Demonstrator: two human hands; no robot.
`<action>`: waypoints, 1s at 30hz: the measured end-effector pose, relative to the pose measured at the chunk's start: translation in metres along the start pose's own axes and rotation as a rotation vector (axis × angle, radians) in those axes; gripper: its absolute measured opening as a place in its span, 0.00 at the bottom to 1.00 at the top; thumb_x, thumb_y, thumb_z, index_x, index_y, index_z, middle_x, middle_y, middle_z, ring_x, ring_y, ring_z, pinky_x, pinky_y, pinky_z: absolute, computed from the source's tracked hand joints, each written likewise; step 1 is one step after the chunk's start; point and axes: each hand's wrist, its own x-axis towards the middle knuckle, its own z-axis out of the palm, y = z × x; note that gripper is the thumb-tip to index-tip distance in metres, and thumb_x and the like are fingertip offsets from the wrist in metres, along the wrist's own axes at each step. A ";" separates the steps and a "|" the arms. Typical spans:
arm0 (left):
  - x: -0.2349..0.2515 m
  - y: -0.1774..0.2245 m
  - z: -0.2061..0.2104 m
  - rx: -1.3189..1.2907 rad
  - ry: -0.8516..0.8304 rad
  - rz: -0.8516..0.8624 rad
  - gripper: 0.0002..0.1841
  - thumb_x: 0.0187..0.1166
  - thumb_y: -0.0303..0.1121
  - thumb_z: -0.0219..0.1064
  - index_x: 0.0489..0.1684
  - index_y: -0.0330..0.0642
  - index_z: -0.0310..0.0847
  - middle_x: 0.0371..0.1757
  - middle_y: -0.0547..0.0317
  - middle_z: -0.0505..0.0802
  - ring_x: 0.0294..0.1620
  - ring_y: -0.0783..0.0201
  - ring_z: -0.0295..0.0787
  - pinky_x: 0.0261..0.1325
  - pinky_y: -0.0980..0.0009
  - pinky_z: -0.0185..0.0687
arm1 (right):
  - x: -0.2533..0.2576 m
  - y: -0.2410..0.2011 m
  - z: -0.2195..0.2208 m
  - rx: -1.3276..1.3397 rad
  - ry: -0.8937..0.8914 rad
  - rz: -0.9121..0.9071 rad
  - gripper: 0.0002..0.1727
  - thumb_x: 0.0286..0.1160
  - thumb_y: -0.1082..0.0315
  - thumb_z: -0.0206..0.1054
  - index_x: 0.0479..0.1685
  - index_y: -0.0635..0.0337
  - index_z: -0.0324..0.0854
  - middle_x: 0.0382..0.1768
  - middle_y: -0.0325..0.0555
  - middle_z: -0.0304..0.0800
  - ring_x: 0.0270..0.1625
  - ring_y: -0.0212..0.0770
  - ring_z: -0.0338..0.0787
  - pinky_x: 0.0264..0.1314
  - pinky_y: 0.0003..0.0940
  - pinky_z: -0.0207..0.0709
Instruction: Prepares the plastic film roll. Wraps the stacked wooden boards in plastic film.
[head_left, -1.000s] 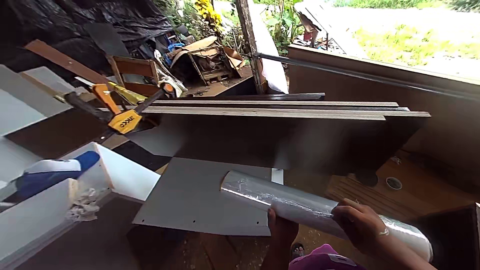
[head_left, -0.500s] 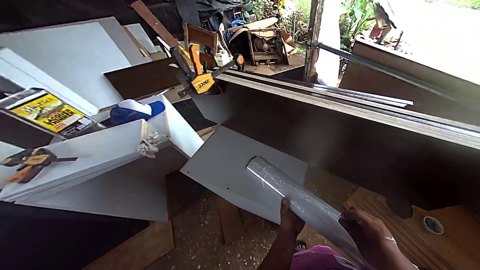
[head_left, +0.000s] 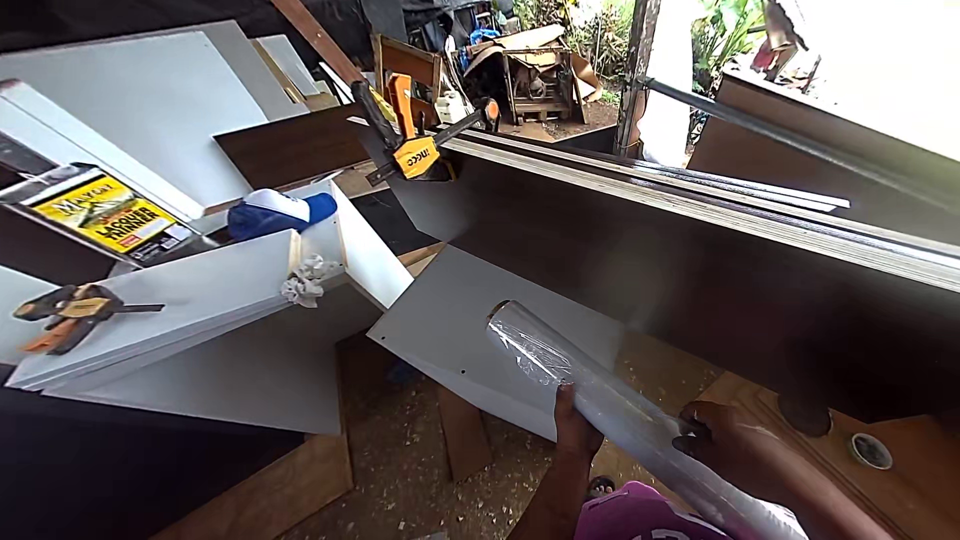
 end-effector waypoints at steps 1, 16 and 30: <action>-0.001 0.000 0.001 0.000 0.004 0.003 0.18 0.81 0.42 0.48 0.60 0.42 0.69 0.42 0.57 0.94 0.44 0.64 0.94 0.47 0.61 0.93 | 0.003 0.003 -0.006 -0.038 -0.064 0.018 0.17 0.80 0.53 0.69 0.46 0.59 0.85 0.38 0.49 0.85 0.43 0.47 0.85 0.50 0.51 0.77; -0.003 0.002 0.003 0.089 0.045 0.105 0.18 0.87 0.44 0.40 0.60 0.44 0.68 0.41 0.61 0.94 0.43 0.66 0.95 0.46 0.61 0.94 | -0.011 0.032 0.001 0.244 0.143 -0.194 0.13 0.82 0.55 0.65 0.39 0.56 0.82 0.22 0.34 0.76 0.26 0.28 0.75 0.32 0.30 0.70; -0.005 -0.012 0.009 0.209 -0.074 0.138 0.18 0.88 0.48 0.43 0.61 0.48 0.67 0.44 0.66 0.93 0.47 0.69 0.93 0.50 0.61 0.93 | -0.046 0.019 -0.014 -0.049 0.198 -0.040 0.18 0.82 0.54 0.65 0.40 0.63 0.85 0.32 0.54 0.87 0.40 0.52 0.88 0.45 0.54 0.79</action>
